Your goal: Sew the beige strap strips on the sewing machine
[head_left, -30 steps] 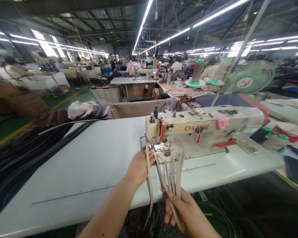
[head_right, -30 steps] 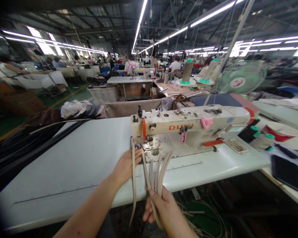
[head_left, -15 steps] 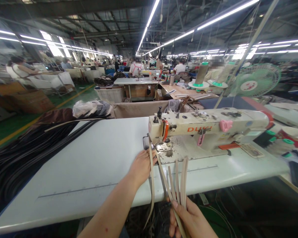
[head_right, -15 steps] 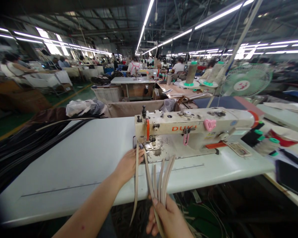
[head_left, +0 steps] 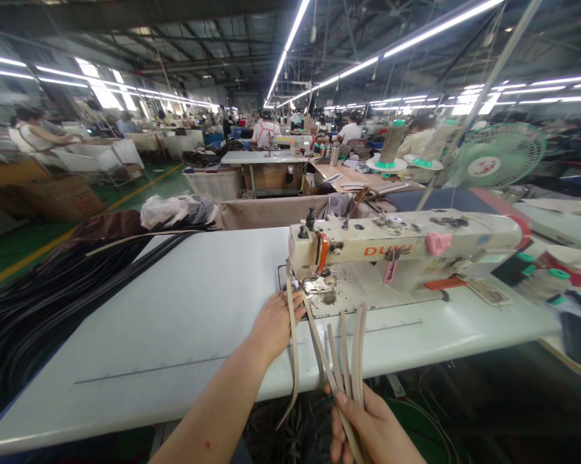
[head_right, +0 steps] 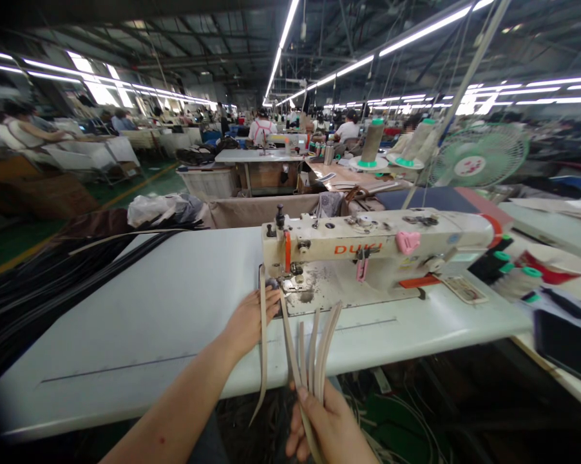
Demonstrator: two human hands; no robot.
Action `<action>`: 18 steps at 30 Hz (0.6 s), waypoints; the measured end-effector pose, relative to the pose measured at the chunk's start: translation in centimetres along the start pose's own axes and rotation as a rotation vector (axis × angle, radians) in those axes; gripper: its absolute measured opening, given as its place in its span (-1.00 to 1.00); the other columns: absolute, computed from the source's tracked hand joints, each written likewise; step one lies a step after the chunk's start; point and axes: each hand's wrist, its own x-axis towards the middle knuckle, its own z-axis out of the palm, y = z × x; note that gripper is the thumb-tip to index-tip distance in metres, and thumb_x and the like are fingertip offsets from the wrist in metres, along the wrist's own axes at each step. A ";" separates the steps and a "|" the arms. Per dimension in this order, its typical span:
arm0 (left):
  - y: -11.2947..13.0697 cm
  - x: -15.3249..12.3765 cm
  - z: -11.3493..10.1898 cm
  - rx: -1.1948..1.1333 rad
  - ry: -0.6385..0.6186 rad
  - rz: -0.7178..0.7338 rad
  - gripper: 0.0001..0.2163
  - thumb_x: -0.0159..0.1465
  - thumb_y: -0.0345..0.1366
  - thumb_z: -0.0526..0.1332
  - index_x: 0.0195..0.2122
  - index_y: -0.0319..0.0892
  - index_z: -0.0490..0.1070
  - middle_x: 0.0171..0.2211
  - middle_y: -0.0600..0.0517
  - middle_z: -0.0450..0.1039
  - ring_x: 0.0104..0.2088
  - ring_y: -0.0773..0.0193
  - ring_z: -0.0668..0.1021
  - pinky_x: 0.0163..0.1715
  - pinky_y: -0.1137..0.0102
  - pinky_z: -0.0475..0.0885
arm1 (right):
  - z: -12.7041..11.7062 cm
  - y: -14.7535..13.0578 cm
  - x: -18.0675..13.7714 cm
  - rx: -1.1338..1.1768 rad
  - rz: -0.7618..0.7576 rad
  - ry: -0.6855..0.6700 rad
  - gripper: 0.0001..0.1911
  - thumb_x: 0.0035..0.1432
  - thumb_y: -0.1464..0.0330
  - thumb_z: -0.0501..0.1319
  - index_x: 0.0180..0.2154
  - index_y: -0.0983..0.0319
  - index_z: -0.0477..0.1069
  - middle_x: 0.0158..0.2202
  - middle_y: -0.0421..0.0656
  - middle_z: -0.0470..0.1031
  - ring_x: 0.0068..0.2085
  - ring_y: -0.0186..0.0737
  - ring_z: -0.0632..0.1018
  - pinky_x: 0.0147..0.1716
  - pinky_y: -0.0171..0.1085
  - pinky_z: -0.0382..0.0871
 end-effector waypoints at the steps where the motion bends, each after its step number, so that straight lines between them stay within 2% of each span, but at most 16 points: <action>1: 0.0 0.0 0.0 0.002 -0.001 -0.006 -0.61 0.57 -0.13 -0.05 0.17 -0.18 0.46 0.17 -0.13 0.48 0.23 0.03 0.48 0.29 -0.02 0.40 | 0.0 0.0 0.0 0.002 -0.002 0.001 -0.11 -0.19 -0.30 0.44 -0.14 0.29 0.35 -0.57 -0.23 0.49 -0.61 -0.23 0.55 -0.68 -0.40 0.28; 7: -0.1 0.0 0.0 0.001 -0.011 -0.018 -0.60 0.57 -0.13 -0.06 0.17 -0.19 0.47 0.19 -0.14 0.47 0.25 0.03 0.46 0.31 -0.07 0.36 | -0.4 0.6 -0.2 0.005 -0.039 -0.026 -0.20 -0.01 -0.23 0.41 -0.08 0.30 0.38 -0.54 -0.22 0.50 -0.59 -0.25 0.56 -0.65 -0.42 0.27; 14: 0.0 0.1 -0.1 -0.011 -0.002 -0.011 -0.65 0.56 -0.17 -0.01 0.16 -0.18 0.47 0.17 -0.15 0.48 0.23 0.04 0.49 0.29 -0.04 0.40 | -0.1 0.2 0.1 0.011 0.003 0.001 -0.11 -0.17 -0.30 0.44 -0.11 0.31 0.41 -0.57 -0.22 0.48 -0.61 -0.23 0.54 -0.68 -0.40 0.26; 16: 0.0 0.1 -0.2 -0.006 -0.001 0.000 -0.66 0.56 -0.20 -0.01 0.17 -0.18 0.45 0.18 -0.14 0.48 0.24 0.04 0.48 0.29 -0.03 0.39 | -0.2 0.5 0.3 0.001 0.025 0.005 -0.06 -0.26 -0.34 0.44 -0.13 0.30 0.41 -0.59 -0.22 0.47 -0.62 -0.22 0.53 -0.69 -0.39 0.24; 18: 0.2 0.1 -0.3 -0.005 0.005 0.007 -0.67 0.55 -0.22 0.01 0.18 -0.16 0.45 0.18 -0.13 0.47 0.24 0.05 0.47 0.30 -0.02 0.39 | -0.7 1.1 0.6 -0.011 0.013 0.008 -0.06 -0.26 -0.35 0.43 -0.14 0.30 0.43 -0.60 -0.22 0.46 -0.61 -0.24 0.51 -0.68 -0.39 0.23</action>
